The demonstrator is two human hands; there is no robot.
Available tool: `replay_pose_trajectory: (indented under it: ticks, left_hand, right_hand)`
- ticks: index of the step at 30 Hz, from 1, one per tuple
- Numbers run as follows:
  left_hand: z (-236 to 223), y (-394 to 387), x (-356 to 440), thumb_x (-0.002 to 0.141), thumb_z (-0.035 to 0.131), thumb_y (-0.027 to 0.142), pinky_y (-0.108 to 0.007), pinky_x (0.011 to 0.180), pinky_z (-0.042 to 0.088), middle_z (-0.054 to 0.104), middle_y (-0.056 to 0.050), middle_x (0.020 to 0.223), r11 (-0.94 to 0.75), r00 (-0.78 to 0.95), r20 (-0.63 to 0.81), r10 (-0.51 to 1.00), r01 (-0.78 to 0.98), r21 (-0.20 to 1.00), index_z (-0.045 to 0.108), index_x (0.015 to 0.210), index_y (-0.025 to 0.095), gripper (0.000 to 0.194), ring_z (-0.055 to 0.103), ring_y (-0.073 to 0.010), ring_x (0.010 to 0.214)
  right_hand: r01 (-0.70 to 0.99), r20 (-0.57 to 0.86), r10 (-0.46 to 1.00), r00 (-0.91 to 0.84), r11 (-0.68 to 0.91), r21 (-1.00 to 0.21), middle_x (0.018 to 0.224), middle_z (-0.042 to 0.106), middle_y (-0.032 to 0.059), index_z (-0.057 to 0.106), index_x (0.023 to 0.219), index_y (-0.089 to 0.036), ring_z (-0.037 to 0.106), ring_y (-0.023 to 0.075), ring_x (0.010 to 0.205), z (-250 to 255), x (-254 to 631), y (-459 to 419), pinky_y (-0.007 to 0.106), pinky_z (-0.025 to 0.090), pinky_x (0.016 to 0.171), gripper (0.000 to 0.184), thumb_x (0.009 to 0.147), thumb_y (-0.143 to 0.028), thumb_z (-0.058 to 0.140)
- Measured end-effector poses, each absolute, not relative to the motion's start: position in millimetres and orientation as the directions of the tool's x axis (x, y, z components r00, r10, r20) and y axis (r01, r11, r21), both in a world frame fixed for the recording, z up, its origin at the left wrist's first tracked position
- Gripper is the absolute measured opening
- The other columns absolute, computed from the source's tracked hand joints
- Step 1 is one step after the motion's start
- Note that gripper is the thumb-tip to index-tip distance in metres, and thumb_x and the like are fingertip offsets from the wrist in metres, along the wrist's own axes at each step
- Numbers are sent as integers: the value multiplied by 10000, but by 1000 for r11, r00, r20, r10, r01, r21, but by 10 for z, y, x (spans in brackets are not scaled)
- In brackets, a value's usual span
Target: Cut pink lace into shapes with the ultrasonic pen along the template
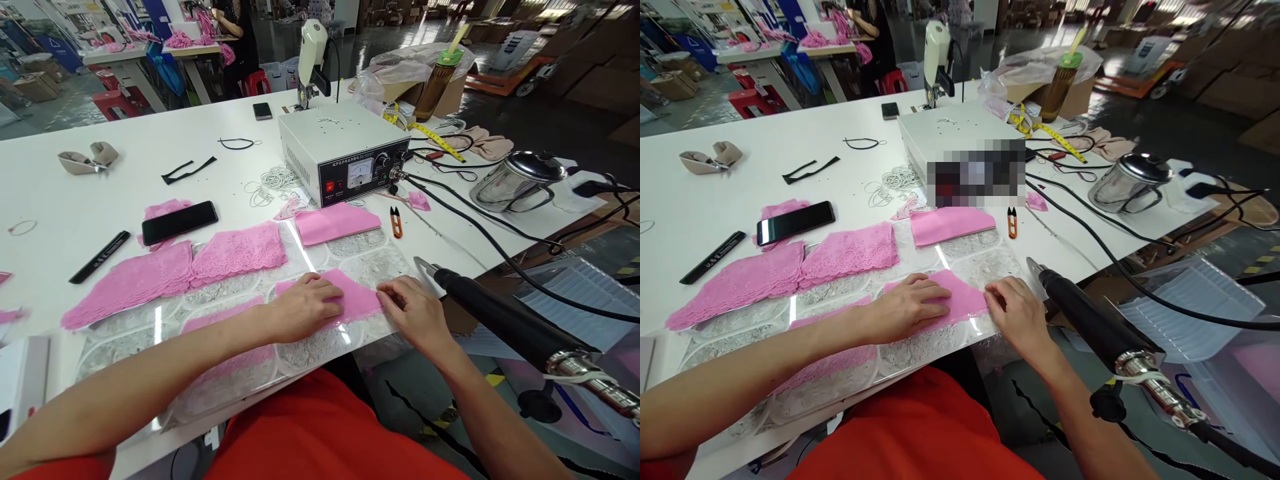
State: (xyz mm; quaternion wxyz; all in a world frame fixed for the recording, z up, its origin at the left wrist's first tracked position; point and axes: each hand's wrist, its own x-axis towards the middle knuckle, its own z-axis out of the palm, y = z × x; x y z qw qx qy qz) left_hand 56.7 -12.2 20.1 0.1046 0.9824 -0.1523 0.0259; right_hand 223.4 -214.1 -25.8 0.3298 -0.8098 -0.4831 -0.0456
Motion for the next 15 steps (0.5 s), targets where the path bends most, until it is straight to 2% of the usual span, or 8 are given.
replay_pose_trajectory:
  ticks: [3,10,15]
  left_hand:
    - [202,-128,567,986,577,168,-399,1016,383,692,-72,1235,-933,952,82,-294,-304,193,729,1008,198,157,642,-220,1089]
    - [210,-143,557,955,603,134,-452,1079,346,690,-73,1240,-938,958,65,-280,-288,195,731,981,204,148,639,-234,1111]
    - [218,-151,555,964,583,133,-468,1099,333,692,-73,1241,-941,962,51,-268,-273,199,724,975,207,159,640,-234,1104]
  right_hand:
    - [834,395,765,508,-320,-450,750,663,25,633,784,-240,622,197,746,-257,2229,-2126,326,457,649,182,934,-303,553]
    - [824,382,773,507,-304,-478,756,657,42,612,783,-233,618,195,722,-220,2258,-2143,320,450,616,211,945,-317,507]
    - [837,357,790,498,-330,-437,740,643,35,606,764,-240,608,203,727,-223,2233,-2119,318,423,600,245,952,-372,521]
